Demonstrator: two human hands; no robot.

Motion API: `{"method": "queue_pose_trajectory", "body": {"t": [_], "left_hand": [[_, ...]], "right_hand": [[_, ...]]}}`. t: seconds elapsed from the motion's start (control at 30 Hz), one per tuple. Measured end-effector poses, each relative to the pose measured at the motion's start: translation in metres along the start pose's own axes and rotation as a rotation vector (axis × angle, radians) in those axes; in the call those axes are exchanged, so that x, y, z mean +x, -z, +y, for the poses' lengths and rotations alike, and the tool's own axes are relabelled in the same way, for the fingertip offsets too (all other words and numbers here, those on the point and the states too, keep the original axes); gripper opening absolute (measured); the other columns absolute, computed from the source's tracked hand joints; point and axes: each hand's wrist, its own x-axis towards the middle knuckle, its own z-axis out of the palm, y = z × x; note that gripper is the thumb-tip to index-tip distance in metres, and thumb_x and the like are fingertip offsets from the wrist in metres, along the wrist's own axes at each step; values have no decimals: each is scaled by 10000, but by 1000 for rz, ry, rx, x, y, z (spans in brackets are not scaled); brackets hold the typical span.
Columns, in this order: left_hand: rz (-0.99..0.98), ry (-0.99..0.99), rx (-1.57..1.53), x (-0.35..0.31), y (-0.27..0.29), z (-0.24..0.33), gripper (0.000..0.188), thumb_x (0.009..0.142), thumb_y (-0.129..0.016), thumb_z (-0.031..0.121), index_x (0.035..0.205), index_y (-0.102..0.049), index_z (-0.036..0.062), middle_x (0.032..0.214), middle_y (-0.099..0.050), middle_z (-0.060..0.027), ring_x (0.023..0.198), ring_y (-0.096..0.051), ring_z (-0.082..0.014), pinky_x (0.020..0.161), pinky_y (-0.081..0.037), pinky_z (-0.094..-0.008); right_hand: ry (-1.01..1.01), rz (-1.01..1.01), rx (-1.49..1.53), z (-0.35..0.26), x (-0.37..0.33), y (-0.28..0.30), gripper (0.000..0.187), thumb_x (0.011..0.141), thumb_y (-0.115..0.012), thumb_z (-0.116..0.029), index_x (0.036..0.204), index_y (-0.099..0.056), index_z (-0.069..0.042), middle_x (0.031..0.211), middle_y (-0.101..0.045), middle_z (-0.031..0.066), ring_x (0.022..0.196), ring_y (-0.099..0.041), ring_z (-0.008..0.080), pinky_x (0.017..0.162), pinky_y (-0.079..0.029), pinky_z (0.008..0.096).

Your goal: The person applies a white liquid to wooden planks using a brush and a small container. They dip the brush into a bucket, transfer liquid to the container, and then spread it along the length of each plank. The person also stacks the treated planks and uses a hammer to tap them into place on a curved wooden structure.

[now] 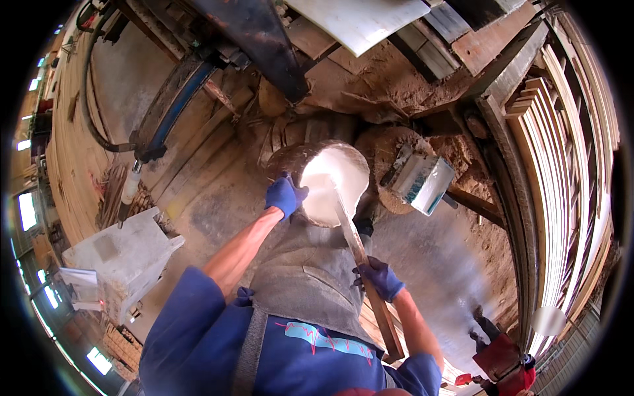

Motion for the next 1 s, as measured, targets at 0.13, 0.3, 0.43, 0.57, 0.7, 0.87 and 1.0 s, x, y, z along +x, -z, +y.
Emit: {"method": "queue_pose_trajectory", "body": {"t": [0.13,0.3,0.43,0.57,0.7,0.87,1.0], "left_hand": [[-202,-172,-21,34,21,12,575,716,-735,459,1055,-615,11,920,-669,-253,860,-663,-377,732,-514,-454],[-201,-308,-137,209,-82,-93,619,729,-732,446,1166,-597,28,1062,-652,-239,979,-644,-348,833,-501,-411],[-691,-696,-535,237,-80,-68,487,848,-659,253,1251,-538,8,1198,-626,-147,1084,-578,-216,936,-460,-345],[-273,-394,-438,210,-99,-148,374,903,-595,190,1229,-546,15,1220,-618,-125,1074,-595,-222,939,-459,-344],[-505,114,-1283,163,-116,-260,264,906,-632,183,1141,-594,70,1136,-645,-87,961,-629,-171,830,-510,-337],[-555,383,-601,31,-39,-296,261,948,-565,342,1102,-635,143,973,-704,-36,763,-672,-163,610,-515,-306],[-567,988,-672,-53,-32,-373,216,947,-522,298,1050,-630,143,940,-704,-54,711,-664,-188,544,-502,-332]], "right_hand": [[67,-53,-10,-80,-12,-6,559,963,-519,-440,1357,-478,-46,1089,-630,112,886,-635,163,712,-552,299],[326,372,-340,-100,52,12,426,940,-547,-354,1247,-550,-59,1045,-664,188,873,-677,305,706,-547,363],[102,928,-739,-57,161,61,423,912,-522,-421,1206,-553,-118,1001,-655,243,933,-611,444,783,-509,487],[28,1059,-759,-52,250,115,545,887,-507,-432,1266,-492,-41,1123,-617,266,1039,-600,421,879,-479,493],[-11,1186,-907,-52,294,124,535,856,-539,-426,1240,-517,-53,1119,-620,260,1041,-613,395,874,-486,479],[-110,993,-702,-56,285,128,517,833,-572,-432,1195,-561,-63,1067,-642,255,1029,-611,401,871,-487,463],[42,993,-462,-31,223,78,515,849,-520,-402,1263,-551,-97,1092,-629,263,1004,-616,418,844,-497,487]]}}
